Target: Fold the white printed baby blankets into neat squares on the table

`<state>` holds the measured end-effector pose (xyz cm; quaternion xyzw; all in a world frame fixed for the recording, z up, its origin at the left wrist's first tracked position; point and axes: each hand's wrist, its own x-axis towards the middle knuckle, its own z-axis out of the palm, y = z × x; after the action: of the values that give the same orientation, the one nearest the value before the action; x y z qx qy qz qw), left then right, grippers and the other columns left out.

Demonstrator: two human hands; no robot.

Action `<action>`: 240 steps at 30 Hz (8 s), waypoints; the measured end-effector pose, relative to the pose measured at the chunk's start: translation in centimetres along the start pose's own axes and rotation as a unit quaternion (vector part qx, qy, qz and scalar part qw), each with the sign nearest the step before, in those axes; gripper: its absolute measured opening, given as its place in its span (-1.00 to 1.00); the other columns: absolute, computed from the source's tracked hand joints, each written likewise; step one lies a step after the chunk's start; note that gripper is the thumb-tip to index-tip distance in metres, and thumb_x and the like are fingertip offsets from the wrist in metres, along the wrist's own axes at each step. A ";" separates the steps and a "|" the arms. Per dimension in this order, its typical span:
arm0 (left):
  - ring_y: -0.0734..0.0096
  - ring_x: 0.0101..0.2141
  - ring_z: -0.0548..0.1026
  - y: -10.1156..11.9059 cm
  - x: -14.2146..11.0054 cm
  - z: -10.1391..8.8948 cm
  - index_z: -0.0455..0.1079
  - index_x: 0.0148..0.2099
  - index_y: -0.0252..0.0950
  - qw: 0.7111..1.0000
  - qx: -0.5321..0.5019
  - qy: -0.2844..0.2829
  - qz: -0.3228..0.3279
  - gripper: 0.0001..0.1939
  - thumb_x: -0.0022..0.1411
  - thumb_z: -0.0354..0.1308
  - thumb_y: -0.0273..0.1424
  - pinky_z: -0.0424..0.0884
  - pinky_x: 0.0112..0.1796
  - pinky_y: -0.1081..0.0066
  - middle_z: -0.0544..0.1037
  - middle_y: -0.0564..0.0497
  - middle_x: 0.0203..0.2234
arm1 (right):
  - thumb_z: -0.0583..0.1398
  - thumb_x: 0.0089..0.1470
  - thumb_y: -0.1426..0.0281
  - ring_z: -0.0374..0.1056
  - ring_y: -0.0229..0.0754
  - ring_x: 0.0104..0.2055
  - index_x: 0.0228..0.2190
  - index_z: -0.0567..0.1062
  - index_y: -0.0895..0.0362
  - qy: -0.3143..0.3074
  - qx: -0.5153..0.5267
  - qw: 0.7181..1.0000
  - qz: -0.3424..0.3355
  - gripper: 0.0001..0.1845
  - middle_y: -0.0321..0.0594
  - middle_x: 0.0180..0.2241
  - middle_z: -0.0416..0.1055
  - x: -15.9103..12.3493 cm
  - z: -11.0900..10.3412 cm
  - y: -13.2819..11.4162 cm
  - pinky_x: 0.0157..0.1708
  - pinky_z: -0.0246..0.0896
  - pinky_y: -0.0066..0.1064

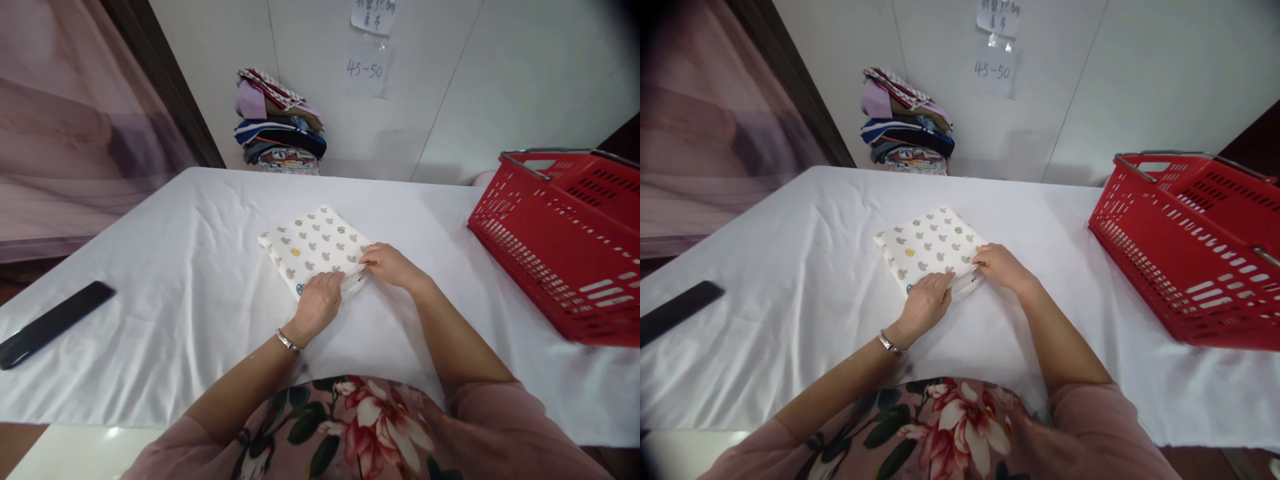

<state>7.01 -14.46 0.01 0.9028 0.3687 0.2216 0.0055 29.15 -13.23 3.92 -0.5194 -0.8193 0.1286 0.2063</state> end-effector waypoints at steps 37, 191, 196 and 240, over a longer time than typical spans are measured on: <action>0.24 -0.27 0.36 0.3 0.6 -0.2 0.36 -0.25 -0.30 0.996 0.051 -0.053 -0.040 -0.87 0.26 -0.01 -0.44 0.30 -0.26 0.28 0.41 -0.07 -0.34 | 0.22 -0.05 0.49 0.23 -0.10 -0.17 -0.32 0.52 0.13 -0.024 -0.091 0.996 -0.010 -0.83 -0.17 -0.28 0.41 0.3 1.8 0.2 -0.18 0.08 -0.36; 0.09 0.25 -0.01 -10.3 3.6 0.2 0.20 0.18 -0.27 0.961 0.019 0.035 -0.273 -0.44 0.23 -0.12 -0.10 -0.15 0.20 -0.02 0.17 -0.12 0.23 | -0.07 0.24 0.22 -0.11 -0.16 0.28 0.09 0.29 0.00 0.038 -0.126 0.986 0.102 -0.57 -0.24 0.22 0.12 7.4 7.0 -1.8 0.21 -0.30 -0.18; 0.08 0.26 -0.02 -10.4 3.5 0.3 0.19 0.19 -0.27 0.962 0.008 0.039 -0.269 -0.44 0.24 -0.12 -0.11 -0.16 0.20 -0.03 0.17 -0.13 0.23 | -0.06 0.24 0.21 -0.13 -0.12 0.28 0.10 0.28 -0.01 0.013 -0.131 0.984 0.122 -0.56 -0.23 0.22 0.10 7.7 7.0 -2.1 0.20 -0.30 -0.12; 0.10 0.25 0.01 -13.2 2.6 -0.1 0.07 0.26 -0.32 0.912 -0.082 0.081 -0.393 -0.32 0.19 -0.04 -0.06 0.03 0.18 0.05 0.05 -0.20 0.27 | -0.10 0.22 0.12 -0.20 -0.06 0.31 0.17 0.15 -0.02 0.001 -0.186 0.970 0.154 -0.47 -0.18 0.28 -0.04 5.7 6.3 -1.2 0.19 -0.26 0.00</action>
<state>-0.09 -3.12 -1.14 0.6604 0.6731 0.3037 0.1362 23.08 -8.59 0.02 -0.6686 -0.7388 0.0036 0.0851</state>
